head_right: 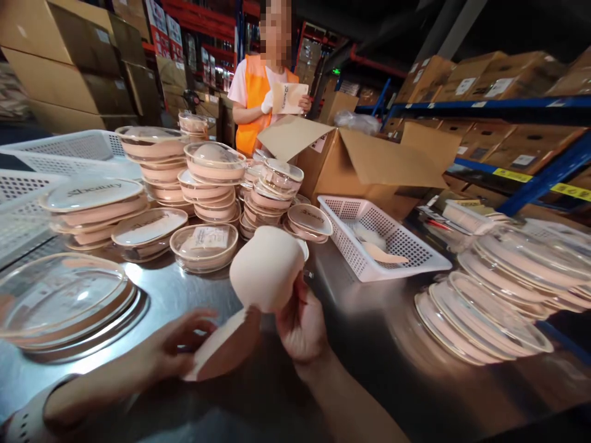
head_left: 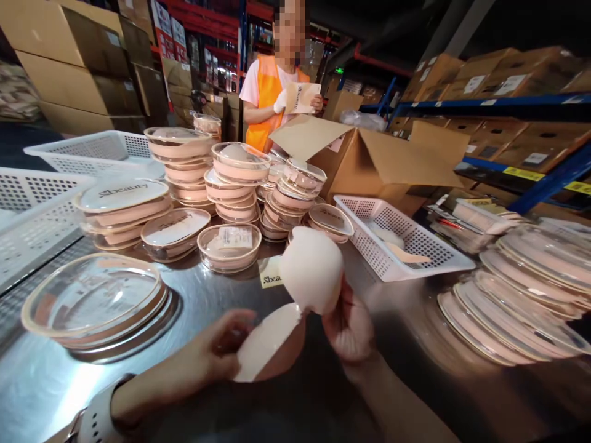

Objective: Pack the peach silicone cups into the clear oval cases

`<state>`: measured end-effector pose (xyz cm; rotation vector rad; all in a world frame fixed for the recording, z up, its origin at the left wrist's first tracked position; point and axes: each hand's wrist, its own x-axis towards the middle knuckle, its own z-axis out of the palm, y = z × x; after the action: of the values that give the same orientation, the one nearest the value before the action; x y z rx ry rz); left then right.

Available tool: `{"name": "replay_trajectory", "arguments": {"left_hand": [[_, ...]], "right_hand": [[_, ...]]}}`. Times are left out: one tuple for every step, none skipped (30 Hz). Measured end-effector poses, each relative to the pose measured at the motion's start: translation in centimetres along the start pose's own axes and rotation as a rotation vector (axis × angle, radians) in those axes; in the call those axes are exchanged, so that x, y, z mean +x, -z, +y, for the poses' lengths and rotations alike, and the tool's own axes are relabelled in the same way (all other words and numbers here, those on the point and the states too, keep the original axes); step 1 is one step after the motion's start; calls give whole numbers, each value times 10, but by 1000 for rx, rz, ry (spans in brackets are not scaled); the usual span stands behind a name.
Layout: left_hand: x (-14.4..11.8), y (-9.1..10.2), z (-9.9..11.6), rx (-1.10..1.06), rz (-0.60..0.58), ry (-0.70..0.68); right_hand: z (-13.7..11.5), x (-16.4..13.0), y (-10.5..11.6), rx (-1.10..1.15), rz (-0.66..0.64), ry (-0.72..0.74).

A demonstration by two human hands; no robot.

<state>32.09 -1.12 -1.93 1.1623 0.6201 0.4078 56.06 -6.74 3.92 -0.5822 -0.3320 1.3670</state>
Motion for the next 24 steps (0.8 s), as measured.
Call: {"name": "replay_trajectory", "arguments": {"left_hand": [[-5,-4,3,44,-123,-32],[-9,-9,6,57,-248,-49],[-14,-15,8,40,-346,-56],[-19,-22,9,-4,-402,-55],[-22,-29,8,-64,-413,-38],[-24,-35,7,-121,-395,-3],[-25,-40,4,-159,-367,43],[-24,-44,1,-181,-339,86],[-23,-45,-2,-193,-303,119],[-21,-44,-4,-198,-267,144],[-19,-42,-6,-199,-231,152],[-16,-39,-7,-204,-197,149],[-14,-35,-8,-213,-161,139],[-12,-31,-8,-226,-123,125],[-10,-27,-8,-236,-91,110],[-8,-23,-8,-251,-61,91],[-7,-20,-8,-269,-31,70],[-6,-18,-7,-296,-1,52],[-5,-18,-7,-336,27,38],[-5,-19,-7,-385,48,26],[-4,-20,-7,-434,59,18],[-4,-22,-6,-475,65,18],[-4,-25,-5,-503,73,26],[-4,-27,-4,-520,87,30]], "right_hand": [[4,-1,-2,-8,18,17],[9,-2,-3,-26,26,48],[14,-2,-5,-56,22,84],[19,-2,-5,-95,8,107],[24,-1,-5,-137,-7,116],[28,0,-4,-174,-17,114],[31,1,-3,-201,-22,105],[33,3,-2,-215,-18,91],[34,5,-2,-216,-9,74],[34,7,-1,-209,7,59],[33,8,-1,-193,27,47],[32,10,-1,-173,52,37],[31,12,-1,-149,80,29],[31,14,-1,-125,106,22],[32,15,-1,-101,129,11],[33,16,0,-80,146,-4],[35,17,1,-63,156,-27],[38,17,2,-53,156,-57],[42,16,3,-54,146,-88],[46,16,5,-67,124,-119],[49,15,6,-92,92,-147],[53,13,7,-125,53,-168],[56,12,8,-163,15,-178],[59,10,9,-200,-17,-180]]}}
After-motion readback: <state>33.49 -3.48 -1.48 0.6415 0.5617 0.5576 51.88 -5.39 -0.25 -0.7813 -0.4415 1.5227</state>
